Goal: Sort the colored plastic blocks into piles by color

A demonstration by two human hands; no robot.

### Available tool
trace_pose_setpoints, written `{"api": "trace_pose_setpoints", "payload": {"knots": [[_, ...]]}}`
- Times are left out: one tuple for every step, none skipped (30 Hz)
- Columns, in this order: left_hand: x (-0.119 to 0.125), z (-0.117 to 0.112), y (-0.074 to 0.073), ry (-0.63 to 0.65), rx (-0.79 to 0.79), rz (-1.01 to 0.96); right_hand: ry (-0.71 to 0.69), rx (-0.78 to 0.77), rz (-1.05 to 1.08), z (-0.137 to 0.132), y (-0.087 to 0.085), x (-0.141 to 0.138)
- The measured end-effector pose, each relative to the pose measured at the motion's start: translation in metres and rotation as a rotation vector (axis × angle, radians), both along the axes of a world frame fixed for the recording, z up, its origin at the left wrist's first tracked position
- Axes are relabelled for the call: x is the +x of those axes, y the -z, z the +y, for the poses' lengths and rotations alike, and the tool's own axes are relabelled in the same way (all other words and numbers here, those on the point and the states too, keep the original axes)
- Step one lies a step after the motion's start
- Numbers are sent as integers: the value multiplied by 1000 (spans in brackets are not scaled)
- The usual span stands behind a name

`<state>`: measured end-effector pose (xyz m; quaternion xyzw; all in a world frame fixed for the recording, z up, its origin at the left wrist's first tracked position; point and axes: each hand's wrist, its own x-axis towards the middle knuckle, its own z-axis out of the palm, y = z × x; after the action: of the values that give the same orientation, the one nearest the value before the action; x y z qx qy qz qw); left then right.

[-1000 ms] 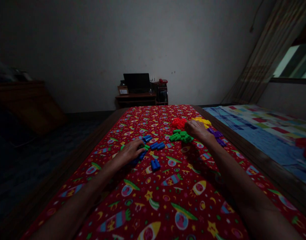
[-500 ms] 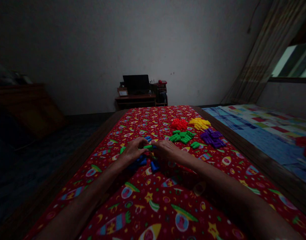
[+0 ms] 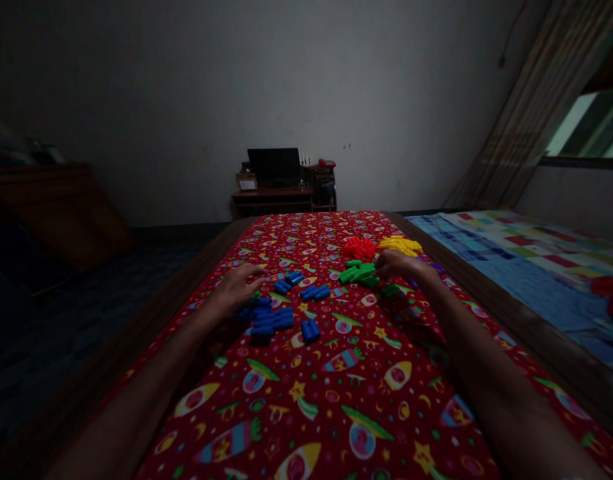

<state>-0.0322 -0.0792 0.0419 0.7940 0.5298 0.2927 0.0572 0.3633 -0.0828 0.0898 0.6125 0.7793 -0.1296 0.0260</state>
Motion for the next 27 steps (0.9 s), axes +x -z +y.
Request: {"api": "trace_pose_setpoints", "payload": {"knots": [[-10,4,3,-25,-49,17,49,22,-27,0,0,0],[-19,7,5,-35,-116,33,101,61,-57,-1,0,-1],[-27,9,7,-32,-196,41,144,111,-84,-3,-2,-4],[-34,10,9,-13,-285,42,170,161,-103,-6,-5,-7],[-39,11,10,13,-372,38,175,201,-114,-11,-8,-10],[-43,10,10,39,-455,36,161,226,-116,-16,-11,-12],[-45,10,11,55,-520,39,140,231,-121,-22,-14,-14],[-45,9,11,57,-567,49,117,218,-137,-29,-15,-14],[-45,8,11,47,-588,65,98,200,-165,-36,-14,-14],[-43,8,11,27,-590,78,87,188,-203,-43,-12,-13],[-42,8,11,2,-577,87,79,187,-242,-51,-7,-11],[-40,9,12,-18,-558,92,75,193,-278,-58,0,-8],[-38,10,12,-32,-543,93,65,208,-300,-64,9,-6],[-37,11,13,-43,-536,94,50,225,-306,-68,17,-3],[-36,11,13,-49,-535,96,38,241,-300,-72,26,0],[-36,12,13,-52,-536,97,30,263,-283,-74,35,2],[-36,12,13,-50,-533,93,28,294,-260,-75,42,4],[-36,11,12,-49,-522,82,31,333,-235,-74,49,6],[-36,11,10,-45,-504,69,39,370,-211,-72,54,7],[-36,10,8,-44,-478,53,50,398,-190,-69,57,8],[-36,9,6,-41,-447,36,61,410,-171,-66,60,8],[-35,8,4,-45,-412,16,70,402,-157,-62,62,8],[-35,8,2,-47,-377,-5,75,385,-146,-59,64,9],[-34,8,0,-50,-343,-29,68,375,-134,-57,65,9],[-33,8,-1,-48,-312,-57,54,379,-124,-55,66,9],[-31,7,-3,-43,-279,-92,36,393,-119,-54,66,10],[-29,7,-5,-36,-252,-130,17,414,-119,-53,66,10]]}}
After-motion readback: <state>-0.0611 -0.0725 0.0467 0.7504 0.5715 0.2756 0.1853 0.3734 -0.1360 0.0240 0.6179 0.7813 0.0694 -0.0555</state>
